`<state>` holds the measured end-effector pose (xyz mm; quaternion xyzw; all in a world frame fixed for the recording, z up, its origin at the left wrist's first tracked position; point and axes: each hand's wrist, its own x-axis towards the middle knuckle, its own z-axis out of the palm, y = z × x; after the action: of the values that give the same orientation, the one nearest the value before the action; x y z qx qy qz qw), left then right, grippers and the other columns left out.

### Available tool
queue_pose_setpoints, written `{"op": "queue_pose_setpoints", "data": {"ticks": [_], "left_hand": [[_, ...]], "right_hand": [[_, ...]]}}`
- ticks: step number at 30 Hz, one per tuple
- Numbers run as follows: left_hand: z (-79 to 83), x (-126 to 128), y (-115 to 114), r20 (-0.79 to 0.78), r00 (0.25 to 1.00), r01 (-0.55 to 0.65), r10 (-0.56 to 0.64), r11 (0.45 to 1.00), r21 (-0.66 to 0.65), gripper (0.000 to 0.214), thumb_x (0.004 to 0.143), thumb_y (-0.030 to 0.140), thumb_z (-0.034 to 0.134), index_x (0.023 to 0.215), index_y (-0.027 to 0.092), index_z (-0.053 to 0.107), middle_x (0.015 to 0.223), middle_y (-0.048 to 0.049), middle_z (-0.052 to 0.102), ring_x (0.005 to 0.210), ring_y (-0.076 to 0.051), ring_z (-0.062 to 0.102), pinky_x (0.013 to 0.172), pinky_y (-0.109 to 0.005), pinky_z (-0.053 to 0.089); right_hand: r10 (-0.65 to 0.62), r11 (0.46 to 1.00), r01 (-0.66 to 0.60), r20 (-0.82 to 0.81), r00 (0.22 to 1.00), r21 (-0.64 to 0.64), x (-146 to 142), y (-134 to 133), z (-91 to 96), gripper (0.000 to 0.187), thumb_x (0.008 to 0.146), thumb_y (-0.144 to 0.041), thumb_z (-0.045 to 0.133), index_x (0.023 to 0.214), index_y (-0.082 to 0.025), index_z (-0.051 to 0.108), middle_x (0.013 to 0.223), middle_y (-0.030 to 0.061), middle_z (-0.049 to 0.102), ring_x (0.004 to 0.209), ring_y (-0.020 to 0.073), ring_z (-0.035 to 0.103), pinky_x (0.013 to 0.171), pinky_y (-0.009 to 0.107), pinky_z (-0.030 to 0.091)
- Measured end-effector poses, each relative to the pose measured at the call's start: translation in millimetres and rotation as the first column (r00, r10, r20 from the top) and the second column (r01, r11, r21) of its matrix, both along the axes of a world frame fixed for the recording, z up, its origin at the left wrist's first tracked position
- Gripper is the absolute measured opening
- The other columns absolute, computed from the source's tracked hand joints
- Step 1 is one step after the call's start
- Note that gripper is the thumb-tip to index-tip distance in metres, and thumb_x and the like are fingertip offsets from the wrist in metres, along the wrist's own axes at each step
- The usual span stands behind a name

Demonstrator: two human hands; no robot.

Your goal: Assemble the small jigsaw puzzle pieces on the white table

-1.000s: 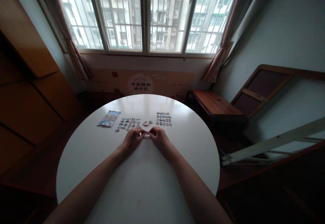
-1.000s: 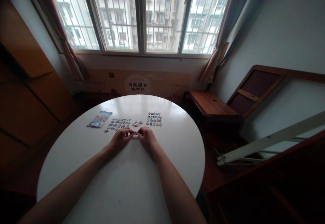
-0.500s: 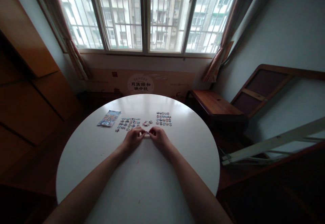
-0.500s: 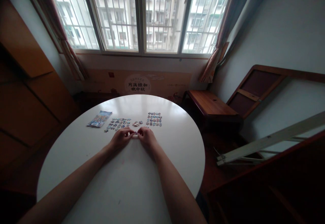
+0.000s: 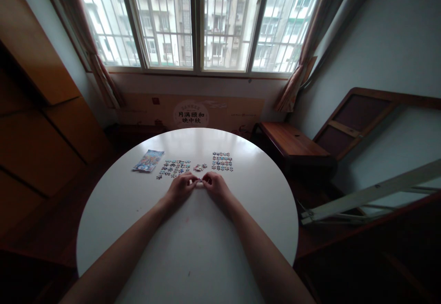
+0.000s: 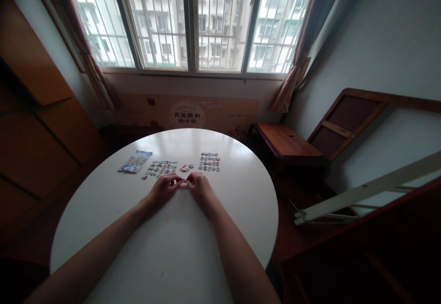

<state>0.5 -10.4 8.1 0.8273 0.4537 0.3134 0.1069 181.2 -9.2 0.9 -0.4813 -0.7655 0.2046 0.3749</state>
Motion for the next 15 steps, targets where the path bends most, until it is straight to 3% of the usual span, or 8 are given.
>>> {"op": "queue_pose_setpoints", "data": {"ticks": [15], "left_hand": [[2.1,1.4,-1.4,-0.017,1.0,-0.016,0.016,0.999,-0.031,0.017,0.084,0.027,0.054,0.084,0.018,0.069,0.079,-0.0019,0.064,0.063,-0.01,0.054,0.062,-0.021,0.041]], "right_hand": [[-0.001,1.0,0.002,0.011,1.0,-0.031,0.4,-0.8,1.3,0.006,0.077,-0.014,0.059,0.079,-0.015,0.065,0.073,0.002,0.062,0.066,0.0115,0.053,0.064,0.022,0.04]]}}
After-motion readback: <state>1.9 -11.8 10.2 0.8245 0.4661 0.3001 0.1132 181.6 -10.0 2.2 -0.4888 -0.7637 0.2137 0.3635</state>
